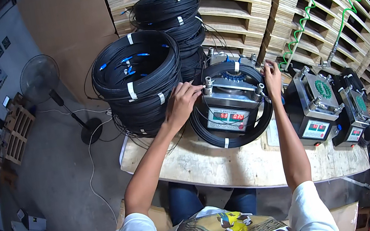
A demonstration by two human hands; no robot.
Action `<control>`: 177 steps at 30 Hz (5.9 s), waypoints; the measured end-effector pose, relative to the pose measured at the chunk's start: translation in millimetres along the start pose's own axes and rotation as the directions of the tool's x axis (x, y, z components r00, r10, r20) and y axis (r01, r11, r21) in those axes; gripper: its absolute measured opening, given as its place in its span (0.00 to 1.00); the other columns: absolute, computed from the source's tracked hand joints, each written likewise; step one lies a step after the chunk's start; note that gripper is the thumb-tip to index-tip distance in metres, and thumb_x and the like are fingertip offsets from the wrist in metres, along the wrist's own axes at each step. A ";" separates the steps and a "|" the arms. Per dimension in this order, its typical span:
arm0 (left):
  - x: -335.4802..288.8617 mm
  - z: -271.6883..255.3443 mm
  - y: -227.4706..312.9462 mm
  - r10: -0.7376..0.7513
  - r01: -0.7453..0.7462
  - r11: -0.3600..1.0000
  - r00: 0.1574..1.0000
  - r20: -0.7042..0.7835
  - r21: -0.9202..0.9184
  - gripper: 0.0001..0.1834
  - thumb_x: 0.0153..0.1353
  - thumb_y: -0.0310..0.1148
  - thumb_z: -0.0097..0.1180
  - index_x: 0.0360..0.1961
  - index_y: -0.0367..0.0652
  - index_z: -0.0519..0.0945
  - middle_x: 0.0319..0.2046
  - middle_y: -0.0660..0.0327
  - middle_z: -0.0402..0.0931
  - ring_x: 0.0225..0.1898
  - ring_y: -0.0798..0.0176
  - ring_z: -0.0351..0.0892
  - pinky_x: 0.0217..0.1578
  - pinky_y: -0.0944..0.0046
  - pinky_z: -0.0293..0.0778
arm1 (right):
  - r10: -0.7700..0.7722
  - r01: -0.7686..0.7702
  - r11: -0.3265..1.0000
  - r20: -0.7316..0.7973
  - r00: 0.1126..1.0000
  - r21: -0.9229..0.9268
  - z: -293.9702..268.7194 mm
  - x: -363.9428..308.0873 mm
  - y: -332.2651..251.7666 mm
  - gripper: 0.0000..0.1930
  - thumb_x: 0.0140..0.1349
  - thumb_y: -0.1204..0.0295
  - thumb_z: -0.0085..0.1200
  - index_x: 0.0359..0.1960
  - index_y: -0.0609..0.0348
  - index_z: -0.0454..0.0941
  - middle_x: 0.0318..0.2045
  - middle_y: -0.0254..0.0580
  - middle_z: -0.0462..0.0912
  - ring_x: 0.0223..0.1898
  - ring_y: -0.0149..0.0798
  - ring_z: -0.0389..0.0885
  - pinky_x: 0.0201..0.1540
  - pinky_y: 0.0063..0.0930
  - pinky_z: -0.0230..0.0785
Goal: Polishing the ends of fiber optic cables using a polishing machine.
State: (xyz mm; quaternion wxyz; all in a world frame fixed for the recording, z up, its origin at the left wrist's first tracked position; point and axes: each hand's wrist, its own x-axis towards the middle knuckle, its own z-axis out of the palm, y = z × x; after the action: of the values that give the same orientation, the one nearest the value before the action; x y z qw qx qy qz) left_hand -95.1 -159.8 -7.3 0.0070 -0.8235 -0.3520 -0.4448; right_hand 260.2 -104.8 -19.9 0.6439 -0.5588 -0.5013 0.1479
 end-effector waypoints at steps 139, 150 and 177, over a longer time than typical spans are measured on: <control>245.0 129.6 -17.5 0.027 -0.404 0.901 0.420 0.907 0.160 0.13 0.56 0.35 0.68 0.36 0.35 0.86 0.33 0.48 0.85 0.35 0.48 0.86 0.37 0.54 0.80 | 0.026 0.408 0.726 0.615 0.788 -0.554 29.3 57.2 -46.9 0.14 0.61 0.66 0.63 0.42 0.64 0.80 0.39 0.61 0.84 0.47 0.63 0.81 0.49 0.50 0.73; 241.5 114.7 -44.5 0.003 -0.099 0.993 0.593 0.805 0.069 0.12 0.65 0.32 0.58 0.34 0.30 0.82 0.30 0.45 0.84 0.29 0.46 0.86 0.31 0.52 0.80 | 0.059 0.447 0.695 0.664 0.745 -0.563 46.1 54.7 -73.1 0.14 0.59 0.67 0.65 0.41 0.63 0.80 0.40 0.60 0.84 0.48 0.62 0.81 0.49 0.48 0.73; 136.1 79.8 -19.0 -0.291 0.307 0.157 0.923 0.253 -0.939 0.28 0.70 0.45 0.53 0.13 0.45 0.68 0.11 0.72 0.60 0.13 0.78 0.54 0.16 0.71 0.47 | -0.125 0.145 0.977 0.130 0.984 -0.154 22.0 9.9 -46.4 0.16 0.68 0.64 0.58 0.33 0.69 0.76 0.19 0.45 0.74 0.22 0.34 0.69 0.27 0.33 0.62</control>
State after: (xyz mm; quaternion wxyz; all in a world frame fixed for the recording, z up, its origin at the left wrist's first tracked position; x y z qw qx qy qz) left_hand 0.4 -41.6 39.1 -0.5938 -0.5645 -0.1544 -0.5521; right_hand 229.7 -100.2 22.3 0.5734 -0.5643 -0.5862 0.0953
